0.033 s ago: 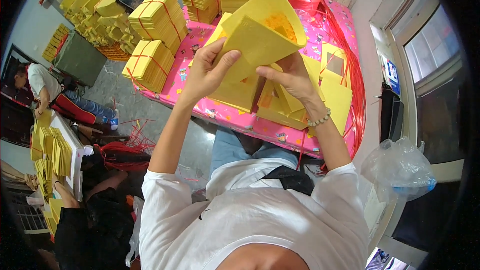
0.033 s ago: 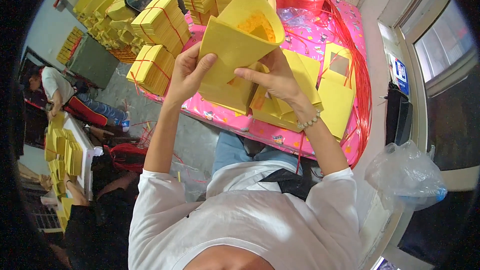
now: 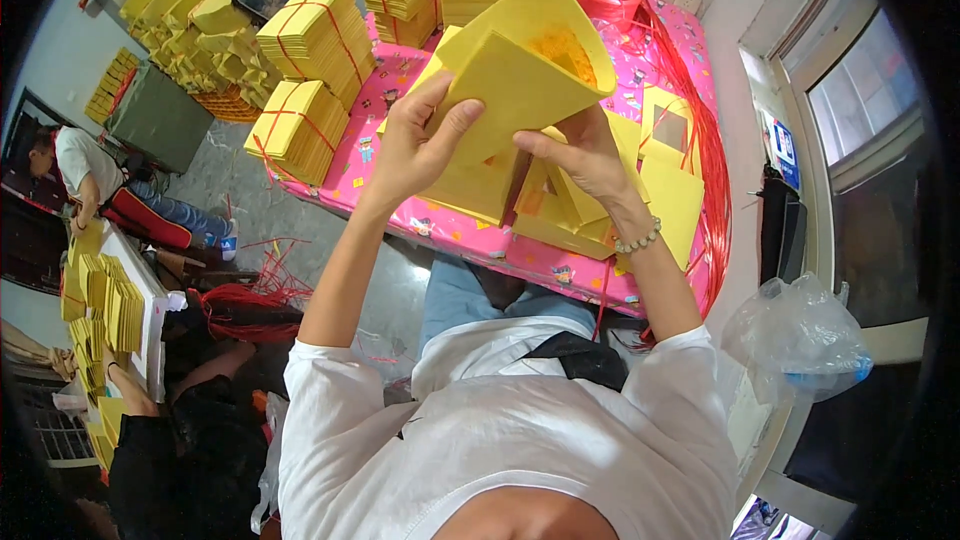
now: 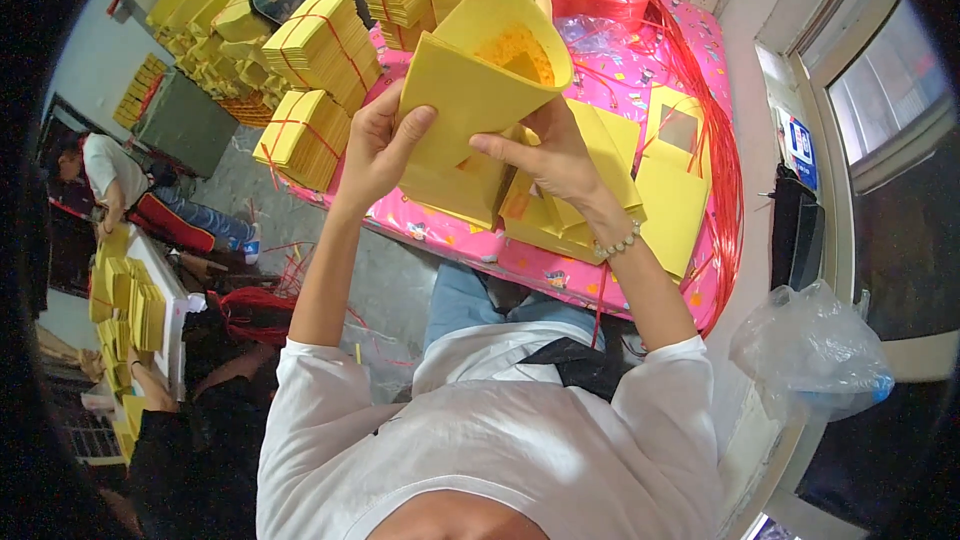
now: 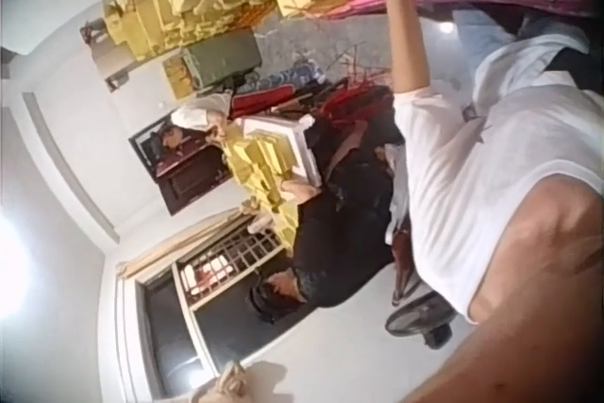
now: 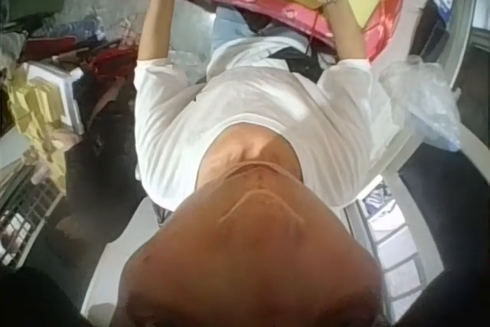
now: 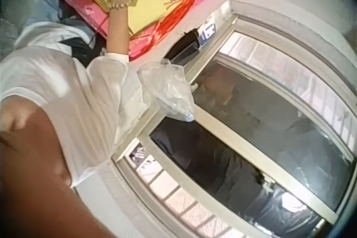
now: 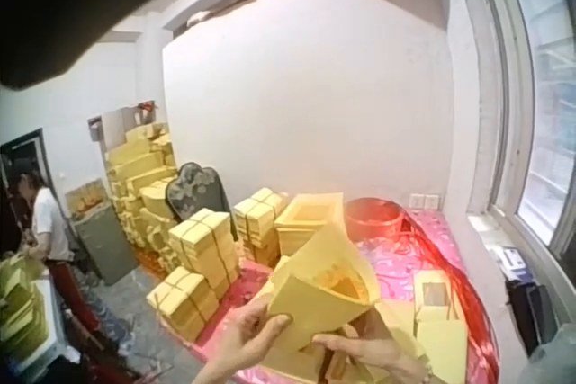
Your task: Arranging and stacking yellow Joss paper sheets on a work table.
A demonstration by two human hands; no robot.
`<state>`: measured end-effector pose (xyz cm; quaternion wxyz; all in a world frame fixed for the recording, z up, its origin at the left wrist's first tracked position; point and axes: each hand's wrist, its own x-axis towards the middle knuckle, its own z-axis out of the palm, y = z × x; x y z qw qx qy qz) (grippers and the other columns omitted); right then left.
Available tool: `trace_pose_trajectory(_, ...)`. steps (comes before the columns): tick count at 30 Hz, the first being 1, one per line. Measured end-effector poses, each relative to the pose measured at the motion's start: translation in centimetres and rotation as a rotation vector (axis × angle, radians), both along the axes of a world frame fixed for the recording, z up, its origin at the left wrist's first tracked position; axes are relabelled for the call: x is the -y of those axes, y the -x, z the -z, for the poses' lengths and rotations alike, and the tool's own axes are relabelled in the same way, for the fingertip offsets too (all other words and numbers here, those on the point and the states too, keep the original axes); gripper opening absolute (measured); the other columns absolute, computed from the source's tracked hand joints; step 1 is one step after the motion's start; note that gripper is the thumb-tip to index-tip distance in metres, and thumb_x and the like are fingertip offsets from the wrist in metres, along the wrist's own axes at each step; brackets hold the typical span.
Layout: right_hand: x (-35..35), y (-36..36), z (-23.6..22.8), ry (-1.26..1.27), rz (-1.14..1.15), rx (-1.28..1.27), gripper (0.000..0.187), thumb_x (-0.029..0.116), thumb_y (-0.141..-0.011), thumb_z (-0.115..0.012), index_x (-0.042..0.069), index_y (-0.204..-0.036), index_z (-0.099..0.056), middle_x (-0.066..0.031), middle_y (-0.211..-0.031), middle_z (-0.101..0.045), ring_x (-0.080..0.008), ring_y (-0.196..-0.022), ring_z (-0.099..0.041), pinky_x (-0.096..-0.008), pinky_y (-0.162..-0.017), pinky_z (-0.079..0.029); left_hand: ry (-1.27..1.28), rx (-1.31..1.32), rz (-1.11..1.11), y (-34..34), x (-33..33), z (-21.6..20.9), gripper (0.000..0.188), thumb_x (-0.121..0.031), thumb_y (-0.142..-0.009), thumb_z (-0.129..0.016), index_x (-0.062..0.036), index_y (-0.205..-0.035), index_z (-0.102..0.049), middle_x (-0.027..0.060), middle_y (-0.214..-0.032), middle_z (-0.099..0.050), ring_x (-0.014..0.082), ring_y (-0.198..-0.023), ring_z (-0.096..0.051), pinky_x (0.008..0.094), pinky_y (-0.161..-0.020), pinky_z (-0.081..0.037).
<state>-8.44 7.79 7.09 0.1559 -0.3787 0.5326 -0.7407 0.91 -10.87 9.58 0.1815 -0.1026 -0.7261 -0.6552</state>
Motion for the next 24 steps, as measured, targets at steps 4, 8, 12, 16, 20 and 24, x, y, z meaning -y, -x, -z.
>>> trace_pose_trajectory(4,-0.6,-0.2,-0.3,0.029,0.048,-0.073,0.058,-0.001,-0.077,-0.073,0.001,-0.128,-0.046,-0.0081,-0.124,-0.055,-0.0201,-0.117,-0.052,-0.0339,-0.100,-0.041,0.642,-0.491,-0.438,0.5,-0.9,-1.3,0.028,-0.014,-0.086,-0.066,-0.0004,-0.109,-0.060,0.0136,-0.112,-0.057,0.0224,-0.100,-0.056,0.0335,-0.084,-0.045)
trace_pose_trajectory(8,-1.6,-1.1,-1.7,-0.016,0.121,-0.133,0.056,0.006,-0.077,-0.075,-0.001,-0.125,-0.047,-0.0105,-0.117,-0.059,-0.0199,-0.110,-0.057,-0.0335,-0.095,-0.045,0.568,-0.520,-0.366,1.0,-1.3,-1.7,0.035,-0.017,-0.083,-0.069,-0.0011,-0.112,-0.057,0.0126,-0.110,-0.056,0.0225,-0.093,-0.056,0.0333,-0.081,-0.046)
trace_pose_trajectory(12,-3.0,-1.0,-1.8,-0.042,0.130,-0.038,0.054,0.015,-0.080,-0.074,-0.004,-0.123,-0.047,-0.0124,-0.114,-0.060,-0.0184,-0.103,-0.060,-0.0314,-0.089,-0.049,0.327,-0.257,-0.290,0.6,-2.8,-1.4,0.043,-0.020,-0.083,-0.070,0.0005,-0.117,-0.053,0.0115,-0.109,-0.057,0.0175,-0.089,-0.057,0.0303,-0.079,-0.047)
trace_pose_trajectory(16,-4.1,-0.8,-2.3,-0.105,0.074,0.027,0.052,0.023,-0.084,-0.069,-0.004,-0.124,-0.048,-0.0108,-0.114,-0.060,-0.0168,-0.103,-0.060,-0.0296,-0.090,-0.048,0.025,0.014,-0.120,1.4,-3.3,-1.1,0.048,-0.026,-0.088,-0.066,0.0019,-0.123,-0.048,0.0095,-0.107,-0.059,0.0111,-0.090,-0.056,0.0269,-0.080,-0.047)
trace_pose_trajectory(20,-4.8,-0.4,-2.3,-0.164,0.098,0.093,0.052,0.027,-0.086,-0.068,-0.003,-0.123,-0.049,-0.0108,-0.113,-0.061,-0.0151,-0.101,-0.059,-0.0284,-0.089,-0.047,-0.243,0.259,0.133,1.7,-4.4,-1.4,0.044,-0.028,-0.096,-0.054,0.0008,-0.128,-0.045,0.0089,-0.113,-0.059,0.0119,-0.102,-0.056,0.0261,-0.087,-0.046)
trace_pose_trajectory(24,-5.1,0.2,-1.7,-0.172,0.108,0.179,0.048,0.029,-0.088,-0.064,-0.003,-0.121,-0.051,-0.0104,-0.112,-0.061,-0.0138,-0.099,-0.060,-0.0273,-0.086,-0.048,-0.360,0.354,0.168,2.4,-5.4,-1.0,0.042,-0.030,-0.099,-0.047,0.0002,-0.128,-0.045,0.0078,-0.116,-0.058,0.0126,-0.105,-0.056,0.0266,-0.089,-0.046)
